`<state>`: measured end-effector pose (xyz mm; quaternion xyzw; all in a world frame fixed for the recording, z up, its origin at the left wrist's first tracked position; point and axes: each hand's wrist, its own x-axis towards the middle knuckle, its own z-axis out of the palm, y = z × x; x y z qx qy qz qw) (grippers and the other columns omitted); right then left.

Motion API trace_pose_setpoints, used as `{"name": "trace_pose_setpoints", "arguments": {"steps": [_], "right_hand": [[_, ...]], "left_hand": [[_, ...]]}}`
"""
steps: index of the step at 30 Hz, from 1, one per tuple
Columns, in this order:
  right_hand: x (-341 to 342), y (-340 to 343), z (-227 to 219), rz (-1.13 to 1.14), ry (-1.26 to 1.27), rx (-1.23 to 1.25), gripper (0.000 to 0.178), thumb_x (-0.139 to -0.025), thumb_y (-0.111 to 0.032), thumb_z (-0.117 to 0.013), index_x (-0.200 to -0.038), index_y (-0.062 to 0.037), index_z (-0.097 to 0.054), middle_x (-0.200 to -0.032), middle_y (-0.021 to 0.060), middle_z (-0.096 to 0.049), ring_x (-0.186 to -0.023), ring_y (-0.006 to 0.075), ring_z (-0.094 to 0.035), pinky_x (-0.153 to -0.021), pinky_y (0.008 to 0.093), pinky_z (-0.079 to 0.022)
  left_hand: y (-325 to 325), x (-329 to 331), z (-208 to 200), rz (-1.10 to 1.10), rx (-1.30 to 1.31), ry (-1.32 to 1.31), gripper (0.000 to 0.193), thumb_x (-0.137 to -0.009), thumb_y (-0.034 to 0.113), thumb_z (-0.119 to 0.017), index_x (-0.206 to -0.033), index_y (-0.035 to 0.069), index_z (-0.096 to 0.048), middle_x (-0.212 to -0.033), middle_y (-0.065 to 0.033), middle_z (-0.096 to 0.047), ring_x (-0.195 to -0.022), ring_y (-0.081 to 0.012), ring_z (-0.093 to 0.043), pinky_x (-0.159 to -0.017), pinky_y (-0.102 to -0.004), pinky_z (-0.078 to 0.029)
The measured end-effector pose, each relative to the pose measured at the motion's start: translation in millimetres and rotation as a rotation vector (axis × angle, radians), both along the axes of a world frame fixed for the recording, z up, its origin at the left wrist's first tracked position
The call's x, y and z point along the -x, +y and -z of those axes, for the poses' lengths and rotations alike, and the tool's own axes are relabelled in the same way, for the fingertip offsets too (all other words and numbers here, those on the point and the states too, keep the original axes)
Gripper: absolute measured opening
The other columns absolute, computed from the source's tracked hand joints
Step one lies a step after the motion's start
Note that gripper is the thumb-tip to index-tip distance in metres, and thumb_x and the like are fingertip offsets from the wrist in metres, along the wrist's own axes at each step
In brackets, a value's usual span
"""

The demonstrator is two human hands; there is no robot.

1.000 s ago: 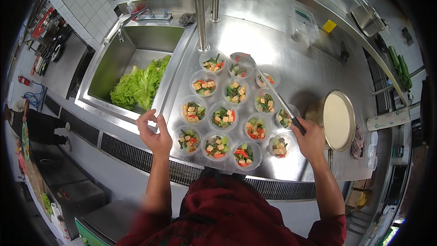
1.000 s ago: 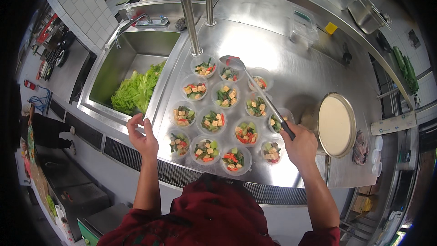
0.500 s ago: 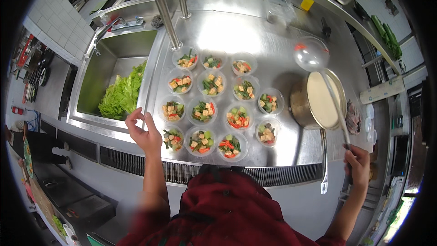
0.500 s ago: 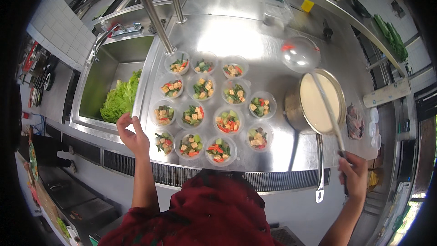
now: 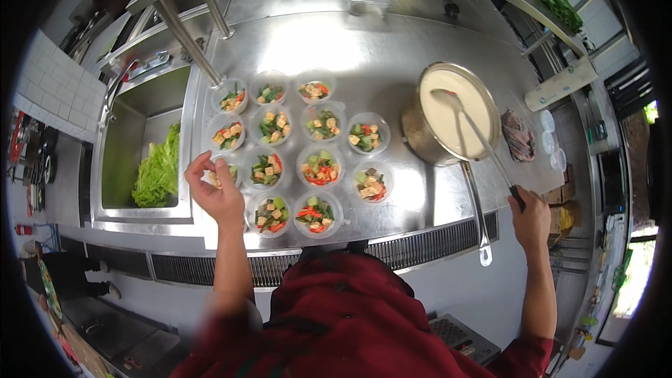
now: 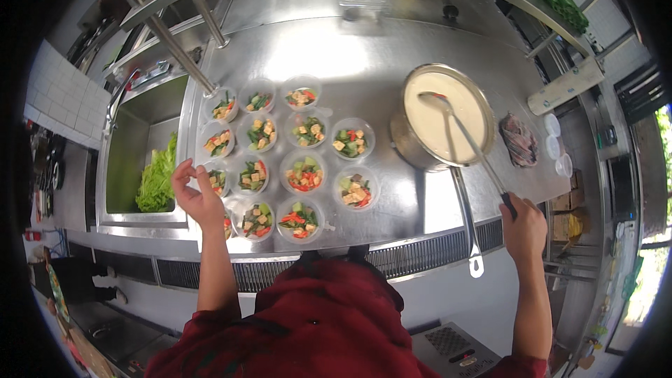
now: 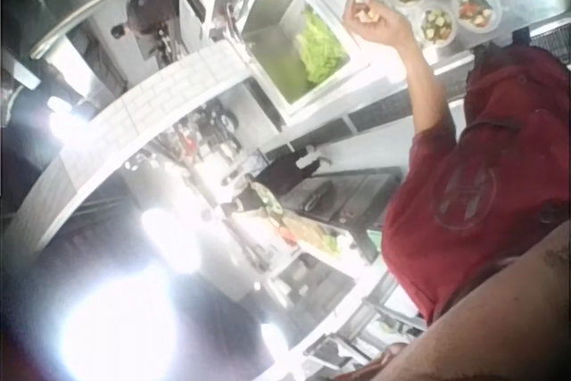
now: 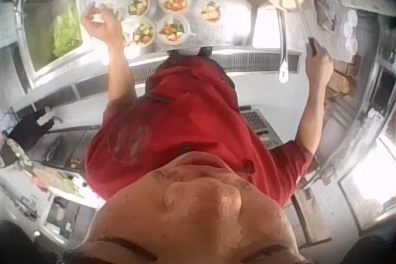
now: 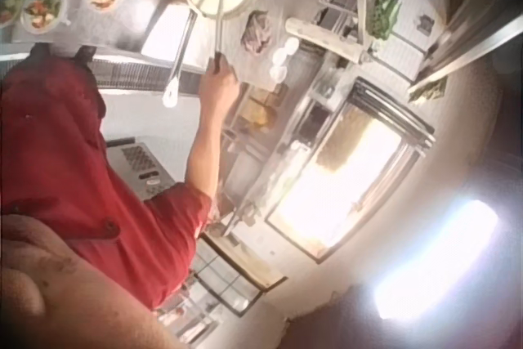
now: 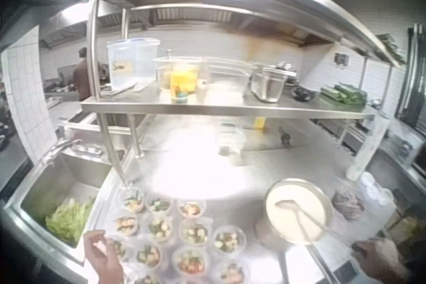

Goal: The person uses a ladle to scoop a creamy sauce from a pot and pours it into multiple clear plastic containers that already contain chopped vegetables. The containers are arranged on a stainless steel countertop in a commercial kitchen.

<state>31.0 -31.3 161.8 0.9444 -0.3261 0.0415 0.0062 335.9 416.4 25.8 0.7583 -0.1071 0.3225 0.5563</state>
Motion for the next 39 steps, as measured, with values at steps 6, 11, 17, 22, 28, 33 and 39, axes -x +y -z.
{"name": "trace_pose_setpoints", "arguments": {"steps": [6,11,17,22,28,33,39], "right_hand": [[-26,0,-3,-0.025,0.117,0.047,0.028,-0.092,-0.024,-0.070,-0.114,-0.0059,-0.072,-0.098,0.0192,-0.071,-0.090,0.0414,-0.068,-0.079,0.0496,-0.053],[-45,-8,-32,-0.109,0.202,-0.085,0.022,-0.090,-0.021,-0.071,-0.097,-0.0003,-0.072,-0.088,0.0245,-0.069,-0.088,0.0444,-0.067,-0.077,0.0510,-0.052],[-58,-45,-55,-0.065,0.371,-0.466,0.025,-0.091,-0.016,-0.068,-0.078,0.0061,-0.067,-0.061,0.0137,-0.062,-0.052,0.0250,-0.063,-0.053,0.0390,-0.049],[-68,-43,-66,0.134,0.394,-0.754,0.029,-0.094,-0.019,-0.069,-0.076,0.0026,-0.066,-0.063,0.0040,-0.060,-0.048,0.0118,-0.057,-0.043,0.0289,-0.044],[-45,-61,-68,0.266,0.325,-0.983,0.022,-0.098,-0.019,-0.065,-0.101,0.0013,-0.072,-0.071,0.0022,-0.058,-0.046,0.0090,-0.050,-0.043,0.0267,-0.042],[-31,-66,-74,0.295,0.248,-1.105,0.024,-0.101,-0.018,-0.062,-0.106,0.0035,-0.072,-0.069,0.0019,-0.055,-0.045,0.0080,-0.047,-0.042,0.0262,-0.040],[-27,-66,-83,0.322,0.188,-1.047,0.023,-0.101,-0.016,-0.062,-0.104,0.0037,-0.072,-0.068,0.0015,-0.056,-0.044,0.0082,-0.049,-0.041,0.0253,-0.039]], "left_hand": [[8,9,2,-0.036,-0.037,0.015,0.025,-0.094,0.004,-0.065,-0.119,0.000,-0.062,-0.092,-0.0038,-0.052,-0.089,-0.0140,-0.049,-0.090,-0.0308,-0.040],[11,21,-2,0.001,-0.063,0.120,0.022,-0.091,0.008,-0.069,-0.113,0.003,-0.067,-0.086,-0.0034,-0.054,-0.084,-0.0170,-0.052,-0.083,-0.0336,-0.041],[-19,39,-3,0.201,-0.341,0.154,0.023,-0.087,0.012,-0.071,-0.110,0.007,-0.071,-0.082,-0.0062,-0.054,-0.082,-0.0248,-0.052,-0.080,-0.0389,-0.040],[-25,44,4,0.209,-0.265,0.169,0.024,-0.087,0.010,-0.071,-0.110,0.006,-0.070,-0.082,-0.0062,-0.054,-0.082,-0.0247,-0.053,-0.081,-0.0392,-0.041],[-25,39,2,0.201,-0.250,0.144,0.021,-0.089,0.010,-0.070,-0.110,0.004,-0.069,-0.082,-0.0061,-0.054,-0.080,-0.0222,-0.051,-0.080,-0.0369,-0.041],[-28,38,2,0.200,-0.259,0.123,0.020,-0.089,0.009,-0.069,-0.109,0.004,-0.069,-0.082,-0.0061,-0.054,-0.080,-0.0221,-0.051,-0.080,-0.0366,-0.041],[-30,36,1,0.205,-0.254,0.103,0.020,-0.088,0.008,-0.069,-0.108,0.004,-0.069,-0.082,-0.0059,-0.054,-0.080,-0.0221,-0.050,-0.079,-0.0365,-0.040]]}}
